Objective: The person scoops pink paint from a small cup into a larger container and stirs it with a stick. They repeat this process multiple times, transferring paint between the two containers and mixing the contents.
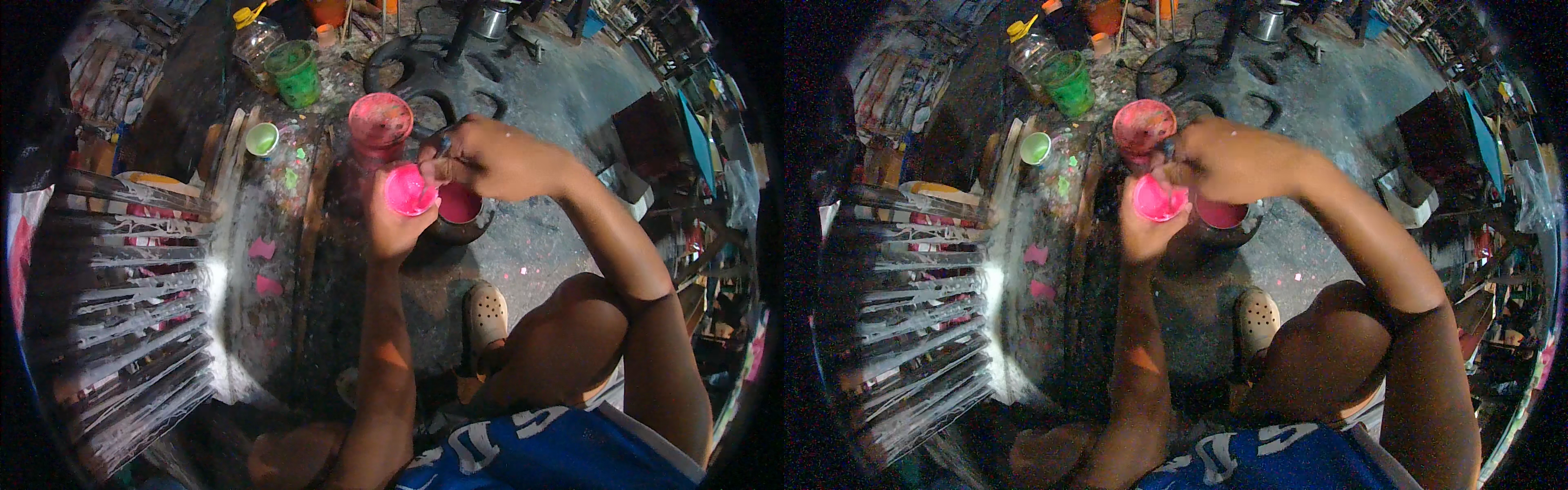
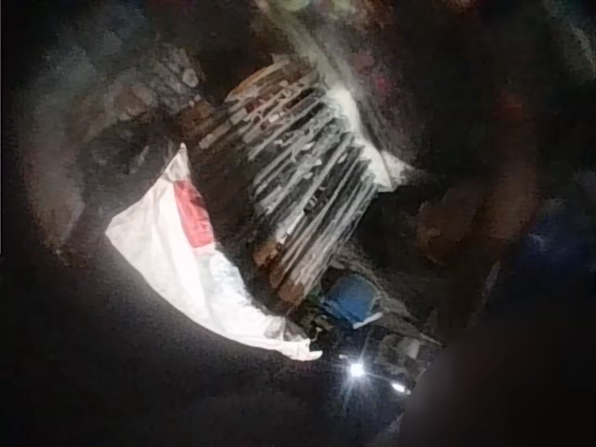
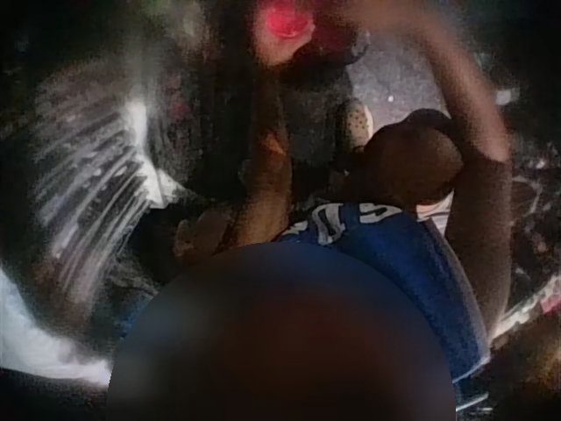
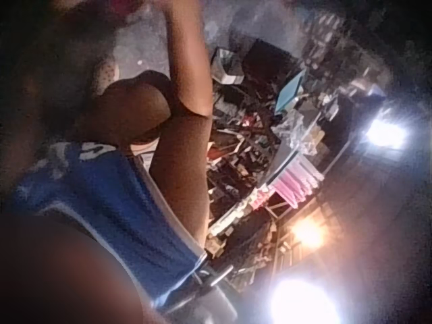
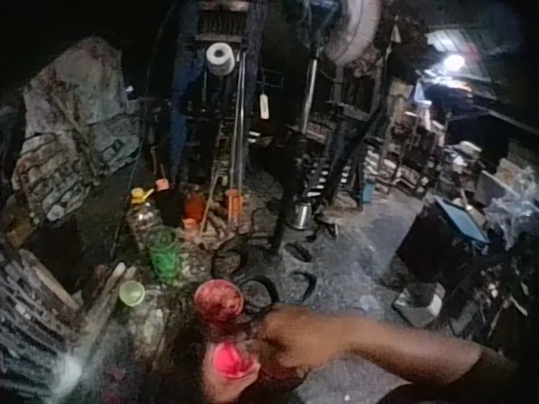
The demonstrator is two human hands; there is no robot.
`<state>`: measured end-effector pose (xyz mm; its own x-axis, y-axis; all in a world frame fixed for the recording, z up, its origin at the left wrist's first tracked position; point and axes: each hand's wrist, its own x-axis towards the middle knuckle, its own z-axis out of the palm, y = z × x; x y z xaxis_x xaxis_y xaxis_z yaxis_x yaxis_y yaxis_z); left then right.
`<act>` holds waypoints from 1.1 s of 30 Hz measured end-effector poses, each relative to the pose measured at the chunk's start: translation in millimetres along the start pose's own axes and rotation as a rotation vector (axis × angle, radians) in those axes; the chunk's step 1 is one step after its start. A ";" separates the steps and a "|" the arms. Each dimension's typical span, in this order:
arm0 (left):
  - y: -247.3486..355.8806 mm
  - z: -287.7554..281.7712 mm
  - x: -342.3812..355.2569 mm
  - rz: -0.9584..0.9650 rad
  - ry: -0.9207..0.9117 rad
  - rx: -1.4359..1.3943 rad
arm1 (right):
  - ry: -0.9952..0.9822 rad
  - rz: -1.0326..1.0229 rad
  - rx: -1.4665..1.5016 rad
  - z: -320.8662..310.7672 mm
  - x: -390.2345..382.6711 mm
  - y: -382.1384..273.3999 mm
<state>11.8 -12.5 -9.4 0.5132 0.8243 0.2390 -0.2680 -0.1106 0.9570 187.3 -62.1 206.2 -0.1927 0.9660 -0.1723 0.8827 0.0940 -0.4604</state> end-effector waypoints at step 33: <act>-3.3 -1.7 2.4 0.028 -0.011 0.185 | 0.132 -0.128 0.222 9.0 11.0 4.8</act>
<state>12.5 -9.2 -12.2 0.5171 0.8134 0.2665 -0.1281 -0.2343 0.9637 185.6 -53.2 194.3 -0.2266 0.9740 0.0074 0.7364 0.1762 -0.6532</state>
